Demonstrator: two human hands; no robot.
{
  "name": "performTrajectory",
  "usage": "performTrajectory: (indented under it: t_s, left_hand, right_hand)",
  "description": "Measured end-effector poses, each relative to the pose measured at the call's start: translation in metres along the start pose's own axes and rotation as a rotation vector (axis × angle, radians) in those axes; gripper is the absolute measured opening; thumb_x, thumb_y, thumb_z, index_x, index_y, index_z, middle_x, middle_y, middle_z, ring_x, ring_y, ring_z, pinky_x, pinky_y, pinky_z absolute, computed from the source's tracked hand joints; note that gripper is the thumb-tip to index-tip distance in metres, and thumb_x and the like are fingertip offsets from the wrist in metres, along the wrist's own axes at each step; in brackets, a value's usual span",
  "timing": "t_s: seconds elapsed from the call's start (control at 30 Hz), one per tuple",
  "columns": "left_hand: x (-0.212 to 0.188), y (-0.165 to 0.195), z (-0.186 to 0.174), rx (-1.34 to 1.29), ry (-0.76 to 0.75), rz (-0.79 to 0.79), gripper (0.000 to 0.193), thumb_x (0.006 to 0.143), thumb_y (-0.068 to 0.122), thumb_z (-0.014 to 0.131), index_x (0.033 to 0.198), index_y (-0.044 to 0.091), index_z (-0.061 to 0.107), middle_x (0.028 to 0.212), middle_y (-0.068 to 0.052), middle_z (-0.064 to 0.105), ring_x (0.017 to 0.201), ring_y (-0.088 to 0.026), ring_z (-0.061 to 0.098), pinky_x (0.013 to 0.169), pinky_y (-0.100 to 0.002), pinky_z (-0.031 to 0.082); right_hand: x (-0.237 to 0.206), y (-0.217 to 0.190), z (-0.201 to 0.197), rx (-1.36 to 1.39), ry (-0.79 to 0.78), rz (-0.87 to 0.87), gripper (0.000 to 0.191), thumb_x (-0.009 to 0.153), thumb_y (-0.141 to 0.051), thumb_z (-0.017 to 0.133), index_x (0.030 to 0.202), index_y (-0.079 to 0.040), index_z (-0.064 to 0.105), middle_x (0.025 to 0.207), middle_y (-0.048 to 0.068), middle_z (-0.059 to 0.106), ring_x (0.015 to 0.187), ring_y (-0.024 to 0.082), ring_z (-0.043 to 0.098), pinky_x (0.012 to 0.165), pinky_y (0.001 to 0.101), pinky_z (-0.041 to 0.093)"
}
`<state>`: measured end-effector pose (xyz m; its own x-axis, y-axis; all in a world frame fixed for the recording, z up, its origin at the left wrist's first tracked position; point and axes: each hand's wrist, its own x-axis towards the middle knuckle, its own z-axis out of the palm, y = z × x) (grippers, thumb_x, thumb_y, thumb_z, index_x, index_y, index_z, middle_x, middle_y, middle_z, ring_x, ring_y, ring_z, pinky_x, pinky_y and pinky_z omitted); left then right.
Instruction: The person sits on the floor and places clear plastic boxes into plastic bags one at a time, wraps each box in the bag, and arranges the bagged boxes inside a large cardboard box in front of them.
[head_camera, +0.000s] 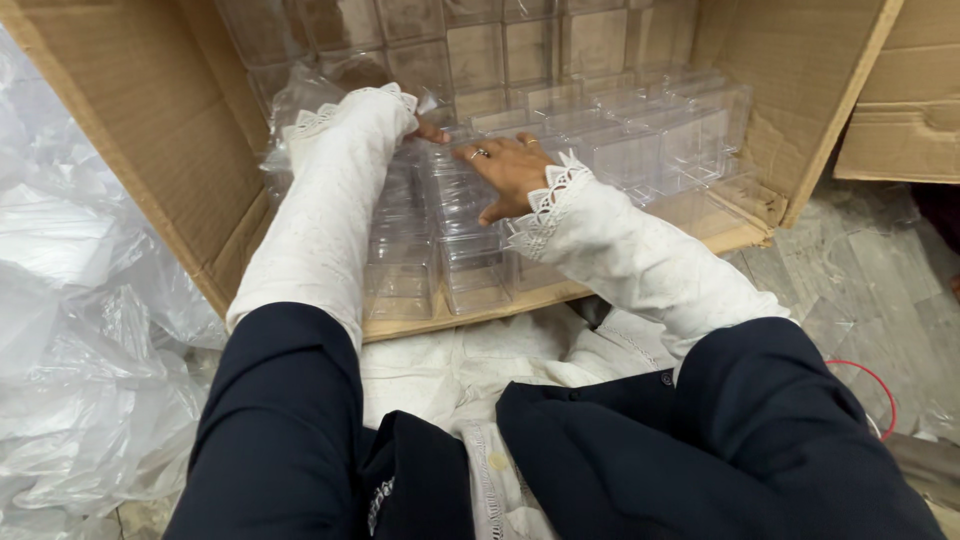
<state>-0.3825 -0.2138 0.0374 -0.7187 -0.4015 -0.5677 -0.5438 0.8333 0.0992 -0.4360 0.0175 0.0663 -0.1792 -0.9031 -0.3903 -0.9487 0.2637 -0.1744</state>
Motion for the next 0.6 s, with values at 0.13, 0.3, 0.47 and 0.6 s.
performTrajectory:
  t_s: [0.13,0.3,0.47,0.6]
  left_hand:
    - [-0.008,-0.002,-0.005,-0.017,0.000,0.054,0.060,0.084,0.056,0.070,0.130,0.017,0.065,0.133,-0.011,0.060,0.121,-0.033,0.059,0.095,-0.050,0.050]
    - [-0.001,-0.001,0.003,-0.008,0.057,0.109,0.051,0.088,0.047,0.072,0.127,0.015,0.067,0.127,-0.012,0.064,0.115,-0.033,0.063,0.093,-0.049,0.052]
    - [-0.004,-0.009,0.017,-0.026,0.212,0.201,0.042,0.091,0.037,0.074,0.125,0.013,0.070,0.121,-0.014,0.069,0.109,-0.032,0.067,0.090,-0.047,0.054]
    - [-0.031,-0.025,0.008,-0.218,0.793,0.463,0.034,0.094,0.030,0.075,0.123,0.012,0.072,0.116,-0.015,0.072,0.105,-0.032,0.069,0.088,-0.045,0.055]
  right_hand:
    - [0.008,-0.001,0.028,-0.184,0.154,-0.017,0.103,0.071,-0.038,0.091,0.154,-0.011,0.035,0.149,0.017,0.045,0.138,0.035,0.045,0.114,0.0616,0.028]
    - [0.017,0.000,0.058,-0.270,0.403,-0.013,0.103,0.065,-0.038,0.092,0.150,-0.010,0.042,0.144,0.017,0.051,0.130,0.035,0.051,0.111,0.0642,0.030]
    - [0.020,0.001,0.070,-0.310,0.467,0.008,0.104,0.062,-0.038,0.093,0.150,-0.010,0.044,0.143,0.018,0.053,0.128,0.037,0.052,0.110,0.0657,0.031]
    - [0.022,-0.003,0.064,-0.261,0.444,0.036,0.102,0.064,-0.035,0.093,0.151,-0.011,0.044,0.142,0.016,0.053,0.132,0.036,0.051,0.113,0.0673,0.028]
